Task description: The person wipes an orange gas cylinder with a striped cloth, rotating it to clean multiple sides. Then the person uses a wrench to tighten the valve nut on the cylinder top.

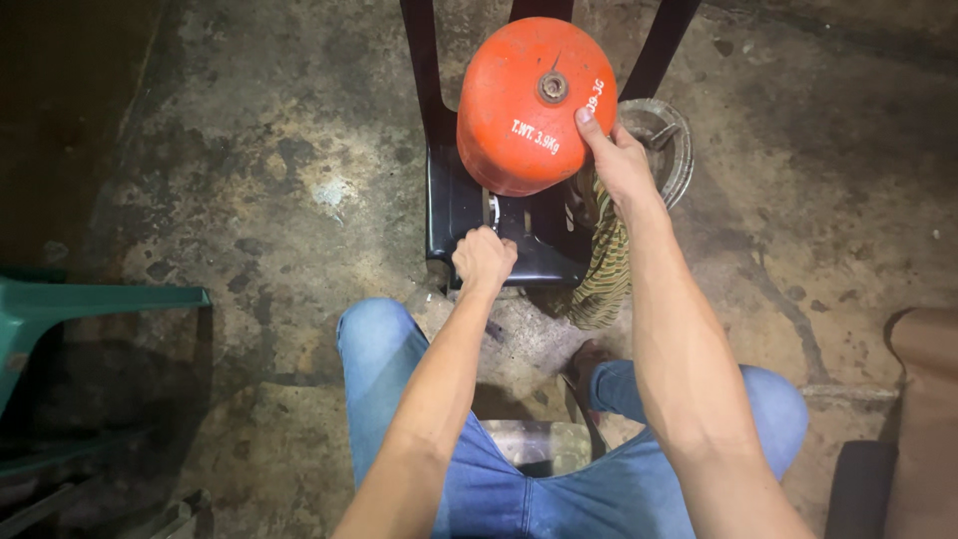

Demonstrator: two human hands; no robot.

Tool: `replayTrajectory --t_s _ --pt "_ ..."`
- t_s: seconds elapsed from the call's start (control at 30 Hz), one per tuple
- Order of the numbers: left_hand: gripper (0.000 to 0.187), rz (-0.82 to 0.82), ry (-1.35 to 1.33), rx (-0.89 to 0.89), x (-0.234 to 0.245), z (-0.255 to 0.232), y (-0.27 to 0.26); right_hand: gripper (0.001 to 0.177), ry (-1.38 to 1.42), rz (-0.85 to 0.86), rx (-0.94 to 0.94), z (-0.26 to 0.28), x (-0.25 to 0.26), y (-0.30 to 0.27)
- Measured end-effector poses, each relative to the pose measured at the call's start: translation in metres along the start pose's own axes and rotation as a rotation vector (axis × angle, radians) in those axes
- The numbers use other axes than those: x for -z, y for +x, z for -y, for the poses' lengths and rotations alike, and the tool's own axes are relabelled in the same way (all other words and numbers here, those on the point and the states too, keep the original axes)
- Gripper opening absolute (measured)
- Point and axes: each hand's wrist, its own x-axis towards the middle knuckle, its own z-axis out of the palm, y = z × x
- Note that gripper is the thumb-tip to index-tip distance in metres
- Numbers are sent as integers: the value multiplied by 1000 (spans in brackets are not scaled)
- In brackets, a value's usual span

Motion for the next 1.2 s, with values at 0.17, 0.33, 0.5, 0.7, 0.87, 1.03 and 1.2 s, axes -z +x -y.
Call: replayTrajectory --t_s 0.17,0.33,0.5,0.7,0.87,1.03,1.2 --pt "33 -51 104 -209 1 0 -6 79 -27 -3 22 1 3 -2" --pt "31 -24 328 -376 14 7 7 78 -38 -7 16 0 1 -2" --pt "36 -102 142 -124 51 48 28 80 -115 -32 5 4 2 -6" --pt "32 -242 -59 -7 56 66 65 82 -84 -29 25 8 -1 -10" --pt "29 -295 -69 -64 39 55 113 78 -114 -43 25 8 -1 -11" --pt "27 -303 -67 -85 29 55 147 75 -113 -48 -1 7 -3 -8" --pt "35 -306 -65 -125 31 48 161 75 -127 -54 19 9 -4 -12"
